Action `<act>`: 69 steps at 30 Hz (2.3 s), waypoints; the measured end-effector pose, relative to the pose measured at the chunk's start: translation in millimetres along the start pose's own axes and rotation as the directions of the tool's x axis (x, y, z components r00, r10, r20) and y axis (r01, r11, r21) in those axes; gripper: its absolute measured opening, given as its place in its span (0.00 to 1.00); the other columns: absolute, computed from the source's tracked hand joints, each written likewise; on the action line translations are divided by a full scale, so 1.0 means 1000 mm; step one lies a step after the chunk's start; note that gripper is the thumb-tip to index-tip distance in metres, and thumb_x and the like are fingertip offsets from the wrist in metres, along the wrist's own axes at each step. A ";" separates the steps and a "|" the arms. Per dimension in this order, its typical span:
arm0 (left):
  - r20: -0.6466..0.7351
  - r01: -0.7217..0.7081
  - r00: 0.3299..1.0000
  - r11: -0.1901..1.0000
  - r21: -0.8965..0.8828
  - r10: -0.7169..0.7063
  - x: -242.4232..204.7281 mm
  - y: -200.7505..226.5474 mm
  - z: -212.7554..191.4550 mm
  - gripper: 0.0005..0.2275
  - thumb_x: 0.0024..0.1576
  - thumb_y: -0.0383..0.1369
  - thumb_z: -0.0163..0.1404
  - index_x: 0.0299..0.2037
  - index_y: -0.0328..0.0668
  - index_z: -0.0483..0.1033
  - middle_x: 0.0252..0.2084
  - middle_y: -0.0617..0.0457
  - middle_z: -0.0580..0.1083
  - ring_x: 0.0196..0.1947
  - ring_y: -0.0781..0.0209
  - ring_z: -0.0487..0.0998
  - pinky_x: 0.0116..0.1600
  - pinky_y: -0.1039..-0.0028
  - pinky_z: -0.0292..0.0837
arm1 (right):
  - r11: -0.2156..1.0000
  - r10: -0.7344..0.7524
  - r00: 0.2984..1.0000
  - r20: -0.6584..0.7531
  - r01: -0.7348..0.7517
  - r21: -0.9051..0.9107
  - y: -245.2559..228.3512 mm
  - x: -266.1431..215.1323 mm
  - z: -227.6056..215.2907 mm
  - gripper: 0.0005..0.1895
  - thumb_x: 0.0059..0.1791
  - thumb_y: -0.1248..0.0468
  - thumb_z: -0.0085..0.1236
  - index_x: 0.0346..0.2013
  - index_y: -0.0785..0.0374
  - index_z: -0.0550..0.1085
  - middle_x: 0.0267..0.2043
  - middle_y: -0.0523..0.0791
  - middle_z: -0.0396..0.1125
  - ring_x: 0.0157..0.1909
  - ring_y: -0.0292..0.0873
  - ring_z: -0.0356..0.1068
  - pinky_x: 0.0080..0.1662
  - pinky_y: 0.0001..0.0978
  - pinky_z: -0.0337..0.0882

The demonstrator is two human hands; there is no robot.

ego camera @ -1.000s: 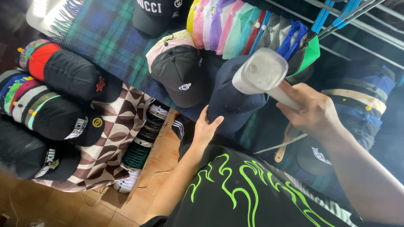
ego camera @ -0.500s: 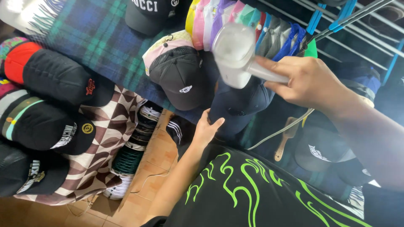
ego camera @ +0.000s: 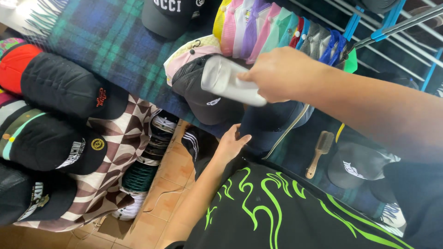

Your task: Cleaning and drying baseball caps using a brush and a hair dryer.

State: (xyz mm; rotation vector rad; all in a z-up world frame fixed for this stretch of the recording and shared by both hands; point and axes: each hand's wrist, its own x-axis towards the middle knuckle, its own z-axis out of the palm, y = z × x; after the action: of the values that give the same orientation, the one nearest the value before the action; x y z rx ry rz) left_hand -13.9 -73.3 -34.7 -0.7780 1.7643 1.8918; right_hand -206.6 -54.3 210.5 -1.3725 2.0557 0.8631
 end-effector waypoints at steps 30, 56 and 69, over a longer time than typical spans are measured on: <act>0.076 0.033 0.997 0.999 -0.008 -0.032 0.008 -0.008 -0.005 0.20 0.58 0.39 0.55 0.59 0.45 0.71 0.25 0.63 0.67 0.31 0.69 0.81 0.46 0.80 0.70 | 0.385 0.624 0.762 0.172 -0.492 0.781 0.125 -0.076 0.101 0.36 0.52 0.54 0.58 0.77 0.34 0.65 0.23 0.55 0.73 0.27 0.50 0.72 0.36 0.42 0.65; -0.260 -0.186 0.956 0.967 -0.176 0.137 0.060 -0.030 0.042 0.26 0.64 0.33 0.54 0.72 0.54 0.62 0.64 0.34 0.69 0.65 0.44 0.69 0.64 0.58 0.70 | -0.578 0.811 0.526 0.258 0.650 0.492 -0.082 -0.079 0.424 0.29 0.55 0.70 0.51 0.69 0.74 0.56 0.29 0.51 0.63 0.23 0.41 0.67 0.23 0.35 0.74; -0.214 -0.064 0.976 0.990 -0.127 0.036 0.085 -0.051 0.030 0.26 0.64 0.41 0.54 0.73 0.66 0.60 0.62 0.36 0.71 0.63 0.39 0.72 0.58 0.41 0.69 | -0.544 0.839 0.458 0.294 0.679 0.493 -0.116 -0.090 0.396 0.32 0.54 0.72 0.51 0.71 0.76 0.54 0.28 0.52 0.63 0.22 0.43 0.67 0.22 0.36 0.74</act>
State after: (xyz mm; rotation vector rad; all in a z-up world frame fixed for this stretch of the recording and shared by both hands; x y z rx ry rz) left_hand -46.9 -43.9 -127.8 -1.0266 1.8096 2.0420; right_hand -38.9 261.9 -13.6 0.5856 1.9366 -2.2970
